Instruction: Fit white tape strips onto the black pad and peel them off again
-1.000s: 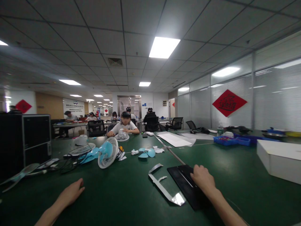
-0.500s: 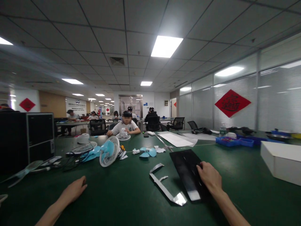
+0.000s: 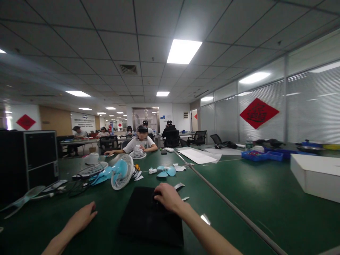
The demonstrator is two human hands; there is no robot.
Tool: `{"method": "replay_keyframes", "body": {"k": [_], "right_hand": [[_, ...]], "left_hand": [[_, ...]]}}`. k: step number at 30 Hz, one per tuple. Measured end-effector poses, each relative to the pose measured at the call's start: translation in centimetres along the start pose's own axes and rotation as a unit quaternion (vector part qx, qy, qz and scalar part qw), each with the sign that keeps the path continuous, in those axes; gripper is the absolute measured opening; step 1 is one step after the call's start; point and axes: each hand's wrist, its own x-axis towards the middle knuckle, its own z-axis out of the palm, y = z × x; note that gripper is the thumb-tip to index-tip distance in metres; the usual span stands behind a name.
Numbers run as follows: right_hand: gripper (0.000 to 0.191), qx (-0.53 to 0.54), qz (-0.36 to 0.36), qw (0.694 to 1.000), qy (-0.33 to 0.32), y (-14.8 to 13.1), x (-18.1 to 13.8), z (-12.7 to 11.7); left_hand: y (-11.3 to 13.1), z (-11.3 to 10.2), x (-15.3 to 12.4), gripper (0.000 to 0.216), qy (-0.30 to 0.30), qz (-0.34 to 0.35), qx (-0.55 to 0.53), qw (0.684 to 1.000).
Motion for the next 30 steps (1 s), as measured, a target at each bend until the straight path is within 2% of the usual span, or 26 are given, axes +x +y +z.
{"method": "replay_keyframes", "body": {"k": [3,7,11,16,21,25,30], "right_hand": [[0.024,0.015,-0.032,0.998,-0.052,-1.1,1.6,2.8],[0.029,0.038,-0.033,0.995,-0.087,-1.3,3.0,5.4],[0.032,0.042,-0.03,0.994,-0.093,-1.5,3.3,7.0],[0.033,0.042,-0.024,0.995,-0.087,-2.0,3.0,7.8],[0.032,0.042,-0.008,0.998,-0.047,-2.5,2.1,6.6],[0.029,0.024,0.027,0.999,0.004,-2.1,-0.2,3.7],[0.026,-0.047,0.118,0.991,0.032,0.6,-5.4,-0.1]], "left_hand": [[-0.1,0.2,0.2,0.031,0.002,0.01,0.017,1.0],[0.1,0.1,0.2,0.029,0.011,0.016,0.016,1.0],[1.0,0.0,-0.1,0.03,0.029,0.028,-0.004,0.999],[3.7,0.2,-1.1,0.045,0.024,0.106,-0.07,0.992],[6.9,0.2,-3.0,0.064,-0.01,0.171,-0.147,0.974],[8.6,-0.1,-4.5,0.077,-0.043,0.16,-0.143,0.976],[9.8,-0.4,-5.6,0.082,-0.053,0.151,-0.132,0.978]]}}
